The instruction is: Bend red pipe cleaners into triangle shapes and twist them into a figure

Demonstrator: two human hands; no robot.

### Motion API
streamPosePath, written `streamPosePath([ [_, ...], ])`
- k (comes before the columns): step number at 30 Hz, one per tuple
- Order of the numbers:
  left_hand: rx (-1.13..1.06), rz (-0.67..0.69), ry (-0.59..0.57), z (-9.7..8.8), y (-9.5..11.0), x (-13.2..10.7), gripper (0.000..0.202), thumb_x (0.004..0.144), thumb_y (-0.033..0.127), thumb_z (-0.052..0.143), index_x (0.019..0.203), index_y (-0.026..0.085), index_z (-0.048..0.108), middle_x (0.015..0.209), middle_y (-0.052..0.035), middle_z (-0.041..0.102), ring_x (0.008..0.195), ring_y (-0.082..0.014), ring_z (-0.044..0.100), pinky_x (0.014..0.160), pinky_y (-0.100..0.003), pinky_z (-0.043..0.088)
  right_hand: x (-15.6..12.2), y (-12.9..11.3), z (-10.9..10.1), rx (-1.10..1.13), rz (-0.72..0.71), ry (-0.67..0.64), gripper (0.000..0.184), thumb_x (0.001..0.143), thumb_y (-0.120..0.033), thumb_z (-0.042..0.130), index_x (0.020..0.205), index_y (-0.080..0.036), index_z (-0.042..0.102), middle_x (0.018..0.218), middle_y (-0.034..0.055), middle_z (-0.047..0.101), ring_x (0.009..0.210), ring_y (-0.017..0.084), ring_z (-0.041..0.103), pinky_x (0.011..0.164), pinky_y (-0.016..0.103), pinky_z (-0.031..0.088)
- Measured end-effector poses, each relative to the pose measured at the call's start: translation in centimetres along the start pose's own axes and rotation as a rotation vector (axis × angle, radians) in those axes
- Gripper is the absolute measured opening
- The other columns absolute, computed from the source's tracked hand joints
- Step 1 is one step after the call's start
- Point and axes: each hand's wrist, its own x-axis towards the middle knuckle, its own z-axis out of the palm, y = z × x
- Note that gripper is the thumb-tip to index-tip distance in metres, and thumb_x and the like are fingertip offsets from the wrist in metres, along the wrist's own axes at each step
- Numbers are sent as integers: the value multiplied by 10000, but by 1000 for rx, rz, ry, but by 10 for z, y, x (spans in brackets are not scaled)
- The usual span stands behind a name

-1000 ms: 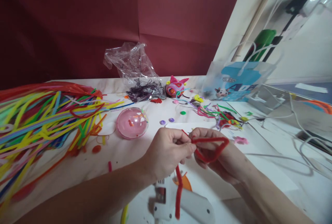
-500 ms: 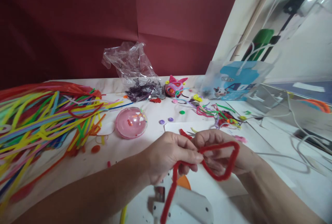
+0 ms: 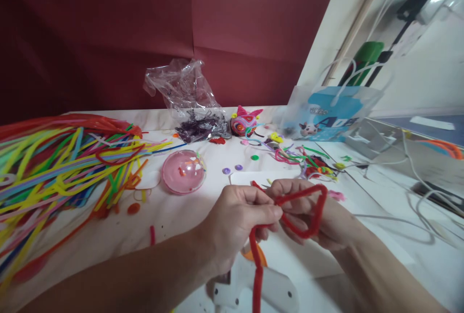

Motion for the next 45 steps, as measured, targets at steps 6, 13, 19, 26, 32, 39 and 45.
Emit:
streamPosePath([
  [6, -171, -193, -149, -3, -3, 2, 115, 569, 154, 644, 522, 117, 546, 418, 14, 522, 335, -25, 393, 375, -156, 231, -1, -3, -14, -99, 54, -149, 178, 607, -235, 718, 670, -123, 594, 435, -38, 518, 280, 18, 354, 291, 128, 320],
  [13, 13, -63, -140, -4, 0, 4, 141, 592, 185, 637, 518, 122, 535, 438, 18, 521, 349, -31, 393, 383, -171, 249, -3, -4, -9, -144, -83, -74, 159, 579, -199, 733, 622, -132, 595, 492, -24, 548, 306, 32, 415, 313, 141, 321],
  [19, 336, 227, -7, -9, -3, 8, 123, 660, 194, 590, 562, 127, 559, 479, 30, 506, 410, -47, 417, 418, -183, 310, 5, 6, 7, 32, -119, 175, 139, 565, -210, 724, 600, -144, 608, 382, -36, 509, 299, 38, 367, 309, 144, 323],
  [26, 142, 162, -29, -10, -3, 10, 124, 634, 181, 616, 541, 123, 558, 465, 18, 527, 393, -37, 412, 417, -172, 301, 7, 13, 10, 54, -96, 213, 150, 607, -274, 686, 605, -160, 589, 427, -20, 537, 327, 85, 438, 315, 196, 392],
  [32, -181, -86, -123, -14, 1, 14, 91, 613, 140, 641, 556, 113, 575, 453, 8, 533, 353, -20, 411, 386, -143, 264, 3, 7, -2, -307, -392, 156, 107, 737, -277, 644, 726, -171, 638, 577, 1, 580, 513, 108, 527, 497, 224, 427],
  [39, -305, -43, -46, -12, 4, 11, 78, 635, 101, 615, 567, 99, 577, 470, 2, 539, 383, -14, 427, 410, -123, 283, -2, 5, -4, -618, -517, 176, 74, 747, -245, 648, 723, -175, 640, 663, 13, 605, 624, 116, 539, 585, 218, 439],
  [45, -151, 127, 47, -6, -4, 10, 112, 649, 137, 620, 553, 109, 570, 465, 14, 537, 384, -21, 425, 418, -143, 292, 3, 10, 7, -259, -310, 203, 246, 649, -309, 715, 550, -148, 559, 486, -28, 523, 368, 51, 416, 354, 172, 348],
])
